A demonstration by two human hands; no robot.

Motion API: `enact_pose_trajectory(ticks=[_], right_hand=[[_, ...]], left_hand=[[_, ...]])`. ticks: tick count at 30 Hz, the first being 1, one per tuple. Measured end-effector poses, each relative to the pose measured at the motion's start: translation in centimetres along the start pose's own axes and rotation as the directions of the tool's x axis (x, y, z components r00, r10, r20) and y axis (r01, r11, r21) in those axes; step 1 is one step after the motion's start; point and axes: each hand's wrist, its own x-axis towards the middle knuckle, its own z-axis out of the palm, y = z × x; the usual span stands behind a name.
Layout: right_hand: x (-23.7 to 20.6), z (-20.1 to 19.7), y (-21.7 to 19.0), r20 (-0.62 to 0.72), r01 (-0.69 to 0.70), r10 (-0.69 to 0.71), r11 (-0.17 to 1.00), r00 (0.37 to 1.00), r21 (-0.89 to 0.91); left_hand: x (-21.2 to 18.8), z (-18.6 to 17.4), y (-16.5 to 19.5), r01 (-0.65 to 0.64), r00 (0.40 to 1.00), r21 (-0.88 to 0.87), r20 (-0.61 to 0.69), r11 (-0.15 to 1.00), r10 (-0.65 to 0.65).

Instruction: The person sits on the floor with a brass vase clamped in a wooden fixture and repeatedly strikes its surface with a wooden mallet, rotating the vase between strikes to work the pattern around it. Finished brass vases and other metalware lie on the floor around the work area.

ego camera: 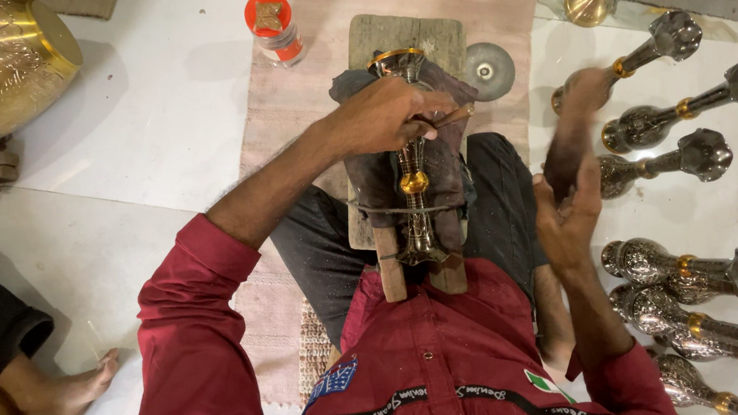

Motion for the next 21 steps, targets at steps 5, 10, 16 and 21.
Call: enact_pose_trajectory(ticks=[5, 10, 16, 21], right_hand=[[0.1, -0.1, -0.8, 0.191, 0.031, 0.073, 0.870, 0.979, -0.492], [0.8, 1.1, -1.3, 0.240, -0.085, 0.183, 0.927, 0.953, -0.366], [0.8, 3.1, -1.3, 0.271, -0.046, 0.142, 0.942, 0.952, -0.333], [1.6, 2.6, -1.1, 0.235, -0.016, 0.110, 0.929, 0.966, -0.370]], left_hand=[[0.3, 0.5, 0.0, 0.066, 0.998, -0.047, 0.002, 0.997, -0.066], [0.3, 0.0, -0.2, 0.012, 0.991, -0.105, -0.132, 0.994, -0.025], [0.4, 0.1, -0.5, 0.055, 0.996, -0.128, -0.066, 0.990, -0.064], [0.1, 0.2, -1.0, 0.011, 0.998, -0.090, -0.056, 0.996, -0.016]])
